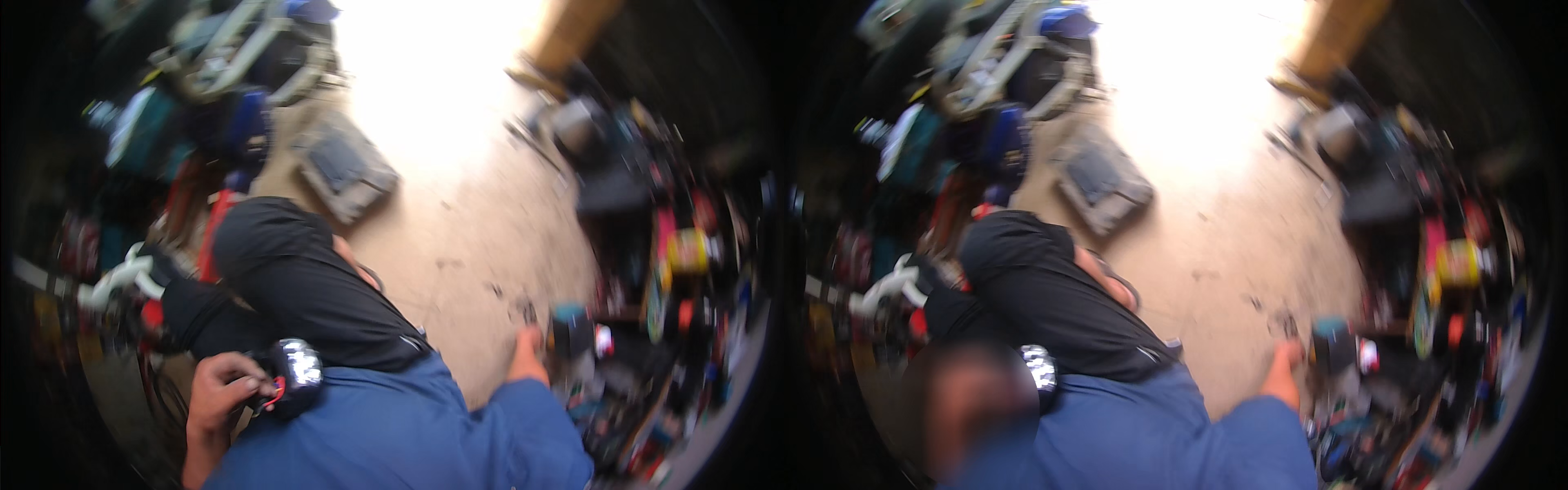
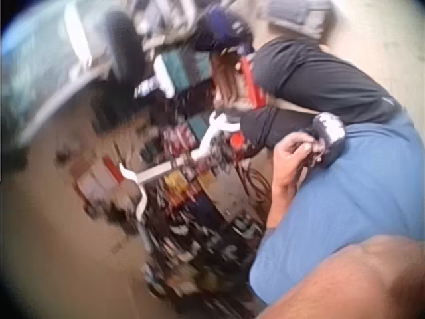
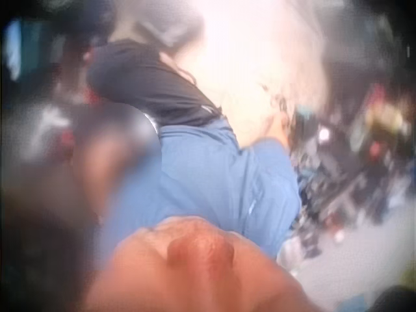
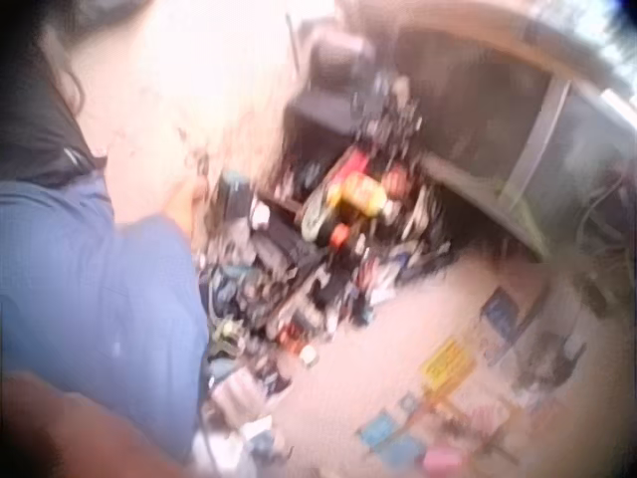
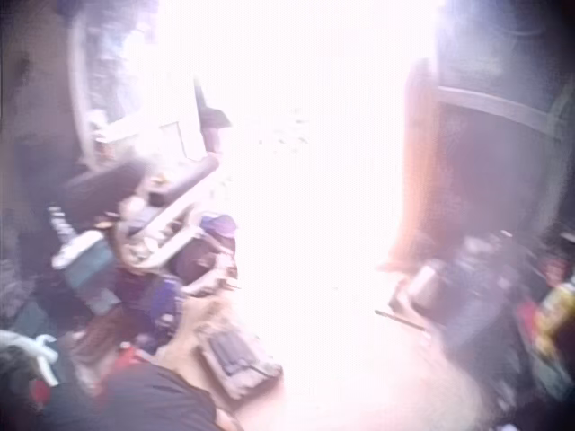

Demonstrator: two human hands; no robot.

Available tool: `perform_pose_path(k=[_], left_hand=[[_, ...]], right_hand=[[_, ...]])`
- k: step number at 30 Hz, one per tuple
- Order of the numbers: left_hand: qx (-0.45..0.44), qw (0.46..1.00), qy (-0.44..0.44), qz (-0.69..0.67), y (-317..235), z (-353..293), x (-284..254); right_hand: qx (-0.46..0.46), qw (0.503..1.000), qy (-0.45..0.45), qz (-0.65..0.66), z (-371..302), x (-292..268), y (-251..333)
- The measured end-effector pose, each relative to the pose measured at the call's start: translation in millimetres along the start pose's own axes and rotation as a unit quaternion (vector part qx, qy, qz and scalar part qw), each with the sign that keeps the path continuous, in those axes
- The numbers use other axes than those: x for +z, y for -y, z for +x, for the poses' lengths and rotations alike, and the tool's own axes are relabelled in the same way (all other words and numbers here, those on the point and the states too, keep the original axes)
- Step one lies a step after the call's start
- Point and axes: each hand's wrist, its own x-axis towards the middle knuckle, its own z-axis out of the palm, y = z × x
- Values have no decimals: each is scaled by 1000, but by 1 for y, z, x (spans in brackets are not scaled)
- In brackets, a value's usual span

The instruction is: The person wires and assembles a headlight unit for a scooter, connecting wires to the housing and then securing the assembly back onto the handlebar stem.

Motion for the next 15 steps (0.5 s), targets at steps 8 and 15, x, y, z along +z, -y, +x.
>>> perform_pose_path(k=[8, 15], left_hand=[[-42, 999, -22, -15, 23, -35, 21], [73, 996, 29, 50, 48, -34, 18]], right_hand=[[-232, 957, 29, 169, -113, -85, 200], [-397, 900, 11, 178, -164, -178, 308]])
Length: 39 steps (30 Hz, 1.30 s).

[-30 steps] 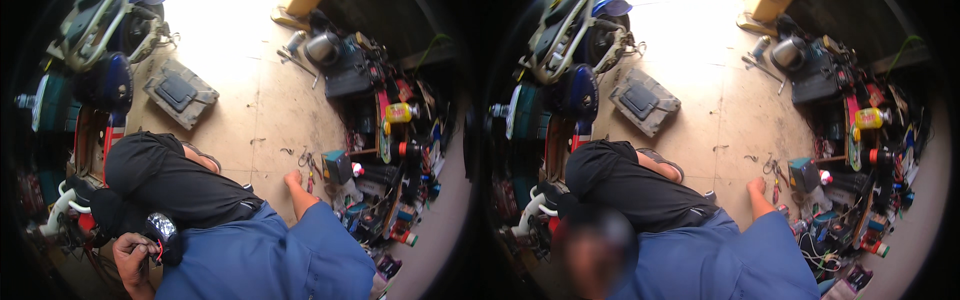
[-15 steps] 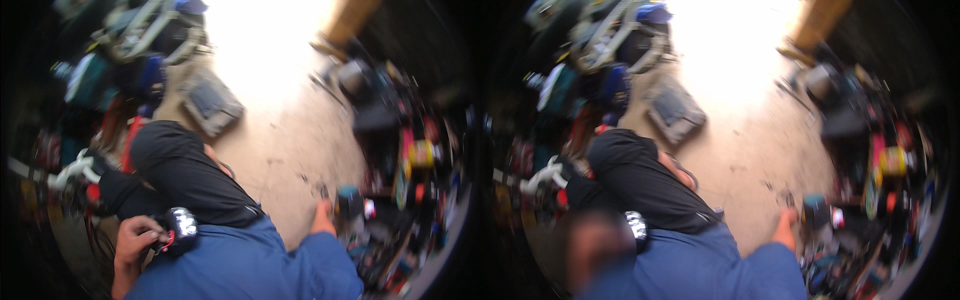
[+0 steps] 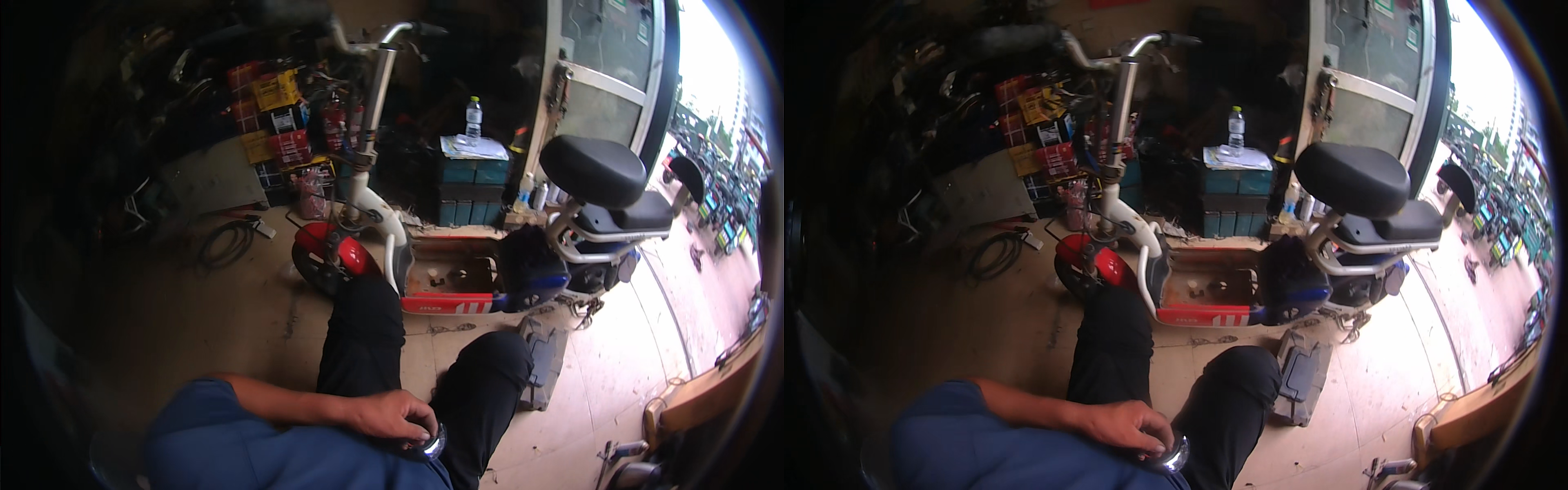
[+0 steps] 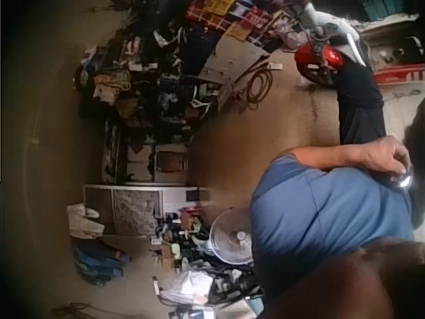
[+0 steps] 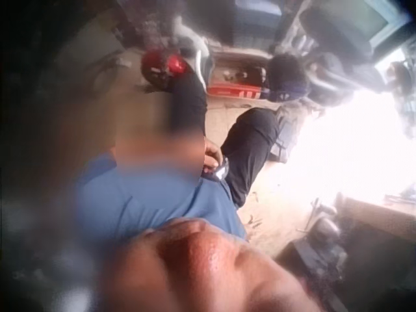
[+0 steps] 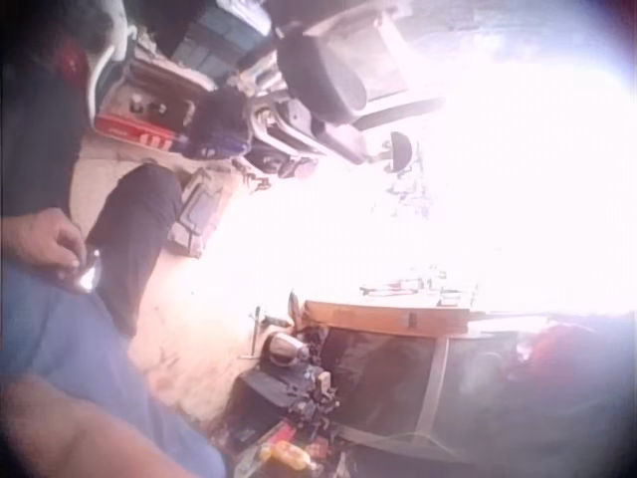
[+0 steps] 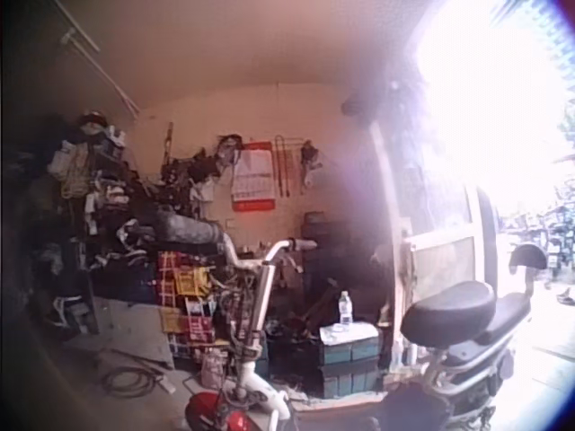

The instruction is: The person wires and assembles a headlight unit for a scooter, connecting wires to the housing and then securing the assembly back onto the handlebar stem.

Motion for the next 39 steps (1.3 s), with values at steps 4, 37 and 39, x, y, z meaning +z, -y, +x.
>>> perform_pose_path(k=[4, 37, 39], left_hand=[[22, 999, -3, 44, 4, -8, -15], [150, 383, -428, 805, -228, -126, -298], [125, 414, -406, 805, -232, -128, -305]], right_hand=[[-35, 999, 15, 8, 1, -13, 29], [-504, 567, 479, 442, -240, -263, 614], [-537, 565, 447, 439, -242, -266, 624]])
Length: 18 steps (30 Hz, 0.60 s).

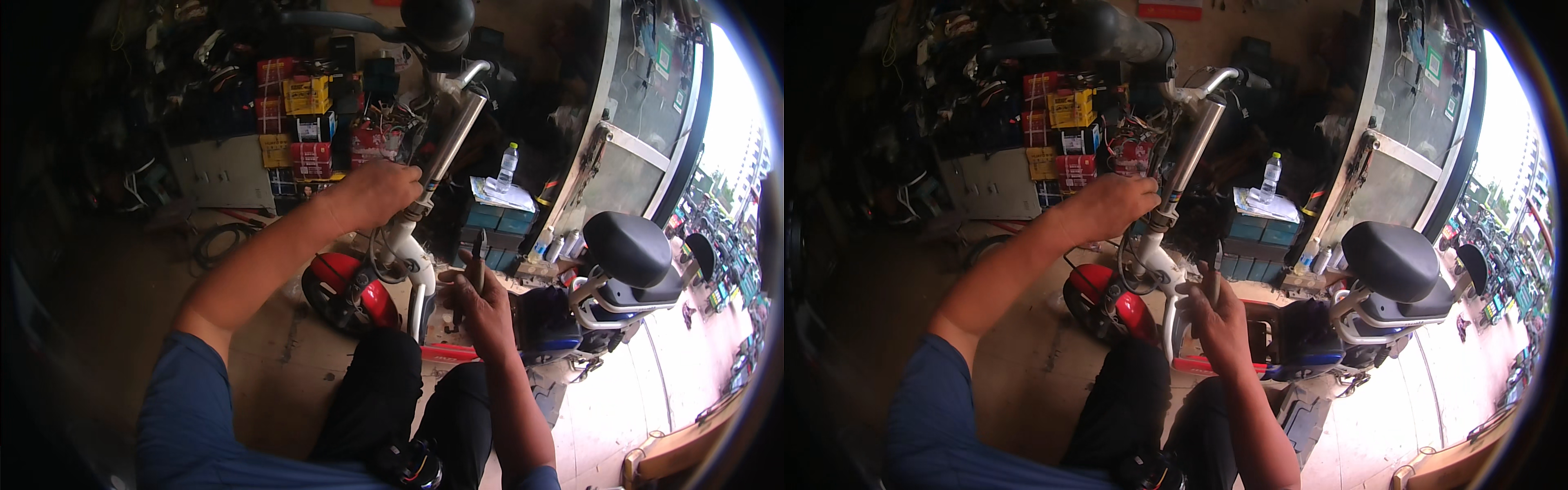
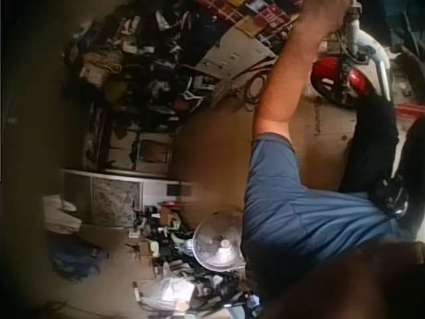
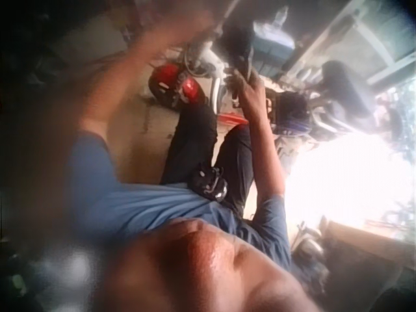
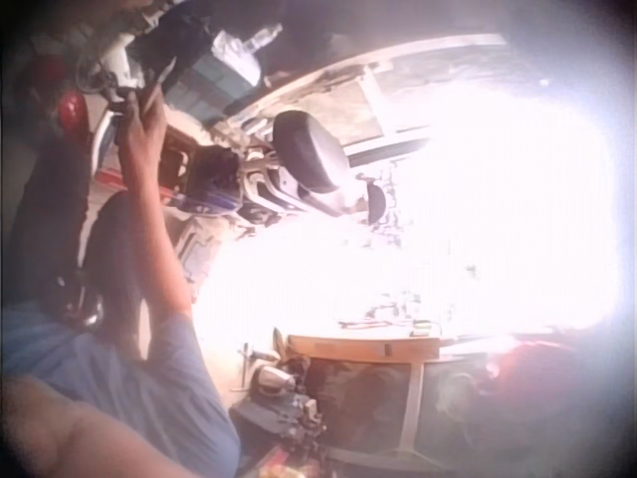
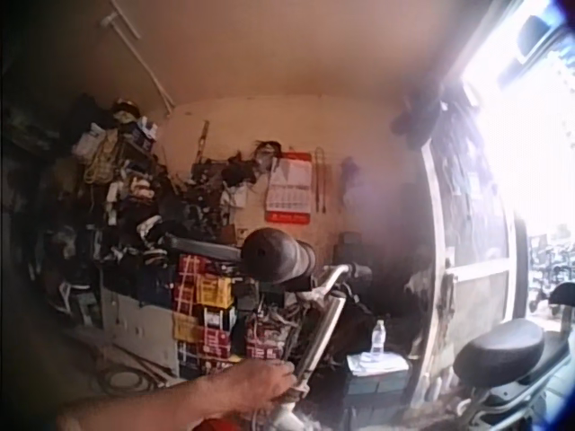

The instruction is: The person wires and assembles a headlight unit for a scooter, connecting wires to the housing and then securing the assembly back onto the handlebar stem.

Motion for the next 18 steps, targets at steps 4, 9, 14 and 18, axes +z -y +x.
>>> perform_pose_path(k=[4, 9, 14, 18], left_hand=[[-15, 994, -45, -94, 5, 0, 1], [-41, 942, -192, -272, 2, -1, 5], [-118, 851, -202, -469, -9, 2, 6], [-165, 779, -207, -568, -21, 10, 7]], right_hand=[[-4, 1000, 0, 9, 11, 2, 8], [-142, 988, -22, -65, 28, 9, 6], [-254, 907, -110, -317, 44, 21, 24], [-317, 813, -143, -468, 55, 15, 34]])
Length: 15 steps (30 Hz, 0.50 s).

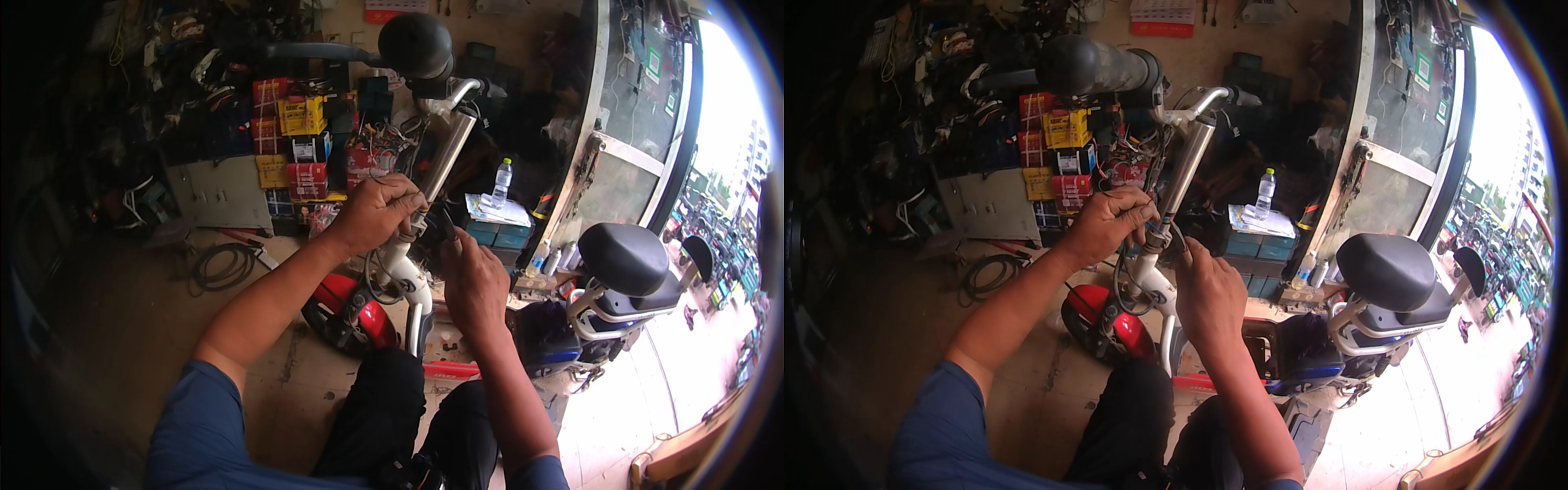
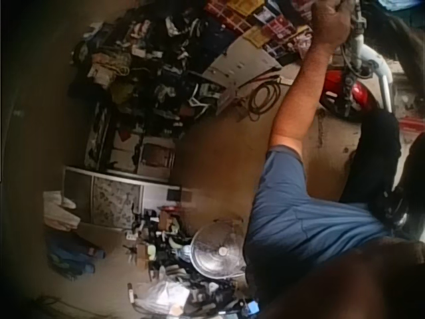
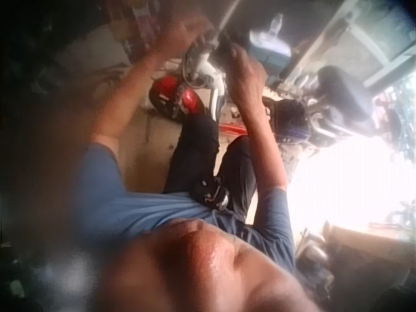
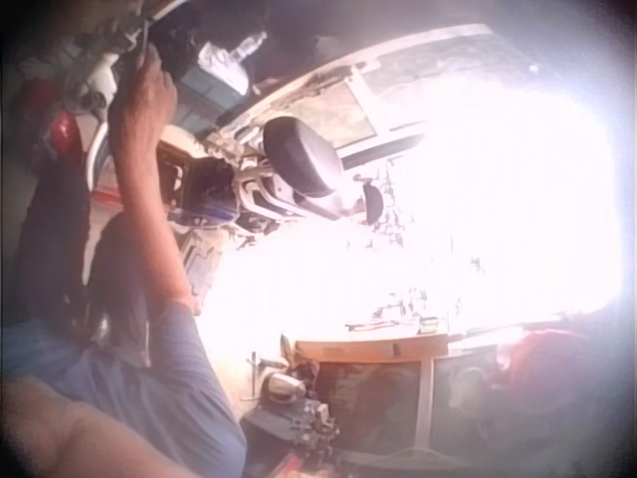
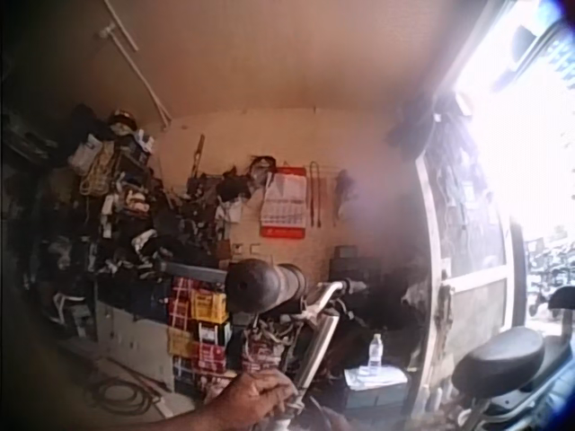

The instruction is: The person wires and assembles a headlight unit for a scooter, connecting wires to the housing and then securing the assembly back onto the handlebar stem.

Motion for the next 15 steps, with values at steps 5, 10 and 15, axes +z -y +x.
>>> perform_pose_path(k=[5, 10, 15], left_hand=[[35, 997, -28, 61, 2, -3, 4], [45, 994, -15, 98, 2, 5, 14], [62, 984, -18, 163, -2, 8, 15]], right_hand=[[-15, 998, -25, -48, 13, 12, -4], [8, 998, -22, -63, 23, 12, -6], [-11, 999, -28, -46, 23, 22, -11]])
